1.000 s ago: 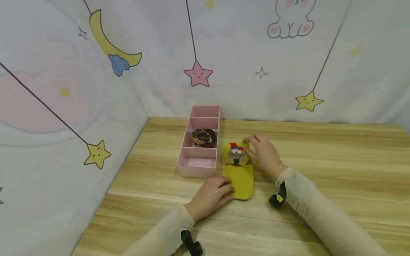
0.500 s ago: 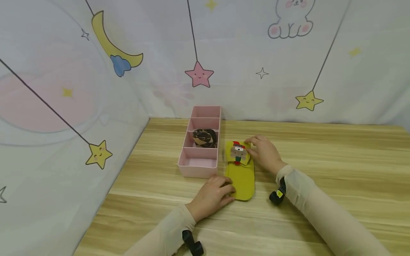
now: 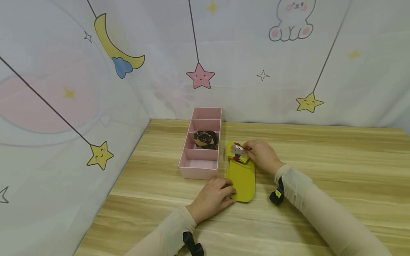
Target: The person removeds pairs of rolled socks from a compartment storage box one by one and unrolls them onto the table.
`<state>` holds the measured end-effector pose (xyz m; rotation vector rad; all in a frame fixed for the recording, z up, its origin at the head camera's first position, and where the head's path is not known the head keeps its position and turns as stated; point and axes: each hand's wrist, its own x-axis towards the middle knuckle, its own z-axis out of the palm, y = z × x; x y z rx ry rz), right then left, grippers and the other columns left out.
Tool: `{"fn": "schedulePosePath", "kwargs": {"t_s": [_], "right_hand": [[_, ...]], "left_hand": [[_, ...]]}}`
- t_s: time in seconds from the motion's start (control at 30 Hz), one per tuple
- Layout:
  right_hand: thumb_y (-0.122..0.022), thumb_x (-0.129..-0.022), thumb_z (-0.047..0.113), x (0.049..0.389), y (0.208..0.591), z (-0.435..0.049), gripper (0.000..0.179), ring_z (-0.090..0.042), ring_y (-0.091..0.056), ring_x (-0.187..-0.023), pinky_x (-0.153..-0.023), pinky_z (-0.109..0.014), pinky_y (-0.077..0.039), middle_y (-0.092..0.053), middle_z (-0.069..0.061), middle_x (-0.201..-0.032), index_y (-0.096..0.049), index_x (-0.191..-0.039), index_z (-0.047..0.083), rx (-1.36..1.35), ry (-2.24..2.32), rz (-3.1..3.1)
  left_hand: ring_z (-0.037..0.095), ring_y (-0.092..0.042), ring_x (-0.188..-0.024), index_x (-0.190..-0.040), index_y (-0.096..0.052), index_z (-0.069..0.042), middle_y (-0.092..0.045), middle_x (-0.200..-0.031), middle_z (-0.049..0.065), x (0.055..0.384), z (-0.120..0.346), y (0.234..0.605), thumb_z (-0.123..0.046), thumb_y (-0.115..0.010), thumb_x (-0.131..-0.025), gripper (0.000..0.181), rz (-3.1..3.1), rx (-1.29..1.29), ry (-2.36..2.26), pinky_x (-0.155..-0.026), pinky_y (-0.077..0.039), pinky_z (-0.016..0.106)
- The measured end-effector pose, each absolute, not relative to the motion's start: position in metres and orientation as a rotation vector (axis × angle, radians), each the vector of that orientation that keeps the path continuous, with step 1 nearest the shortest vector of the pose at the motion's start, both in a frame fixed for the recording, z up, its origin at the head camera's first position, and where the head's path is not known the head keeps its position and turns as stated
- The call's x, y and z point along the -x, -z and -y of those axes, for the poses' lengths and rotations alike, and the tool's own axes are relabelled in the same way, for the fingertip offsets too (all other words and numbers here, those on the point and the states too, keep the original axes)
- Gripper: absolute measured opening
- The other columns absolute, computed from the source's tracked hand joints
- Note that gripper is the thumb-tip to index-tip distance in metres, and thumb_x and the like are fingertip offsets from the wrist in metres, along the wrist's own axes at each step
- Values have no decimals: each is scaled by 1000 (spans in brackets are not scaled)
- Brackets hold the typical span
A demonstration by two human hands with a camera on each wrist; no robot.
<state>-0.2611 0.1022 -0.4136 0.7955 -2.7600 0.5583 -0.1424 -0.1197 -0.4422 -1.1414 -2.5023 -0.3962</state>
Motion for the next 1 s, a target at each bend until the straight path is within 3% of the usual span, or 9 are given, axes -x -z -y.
{"fn": "schedulePosePath", "kwargs": {"t_s": [0.17, 0.47, 1.0], "right_hand": [[-61, -89, 12, 262, 413, -106, 24, -28, -65, -91, -79, -44, -53, -71, -12, -102, -66, -110, 4, -849, -574, 2791], [-67, -81, 17, 256, 406, -111, 48, -31, -63, -103, -92, -48, -50, -68, -13, -114, -59, -127, 6, -1045, -402, 2837], [-67, -90, 29, 256, 408, -109, 42, -32, -60, -111, -95, -48, -49, -64, -13, -121, -61, -127, 11, -1031, -300, 2816]], "left_hand": [[17, -60, -103, -96, -69, -18, -64, -108, 1, 142, 120, 442, -31, -74, -83, 19, 2498, 1138, 392, -94, -45, 33], [17, -60, -102, -96, -69, -19, -64, -108, 1, 143, 120, 441, -31, -74, -82, 19, 2503, 1133, 398, -95, -45, 33], [16, -59, -105, -98, -69, -20, -63, -110, -1, 144, 118, 442, -31, -72, -85, 18, 2556, 1123, 380, -97, -45, 33]]}}
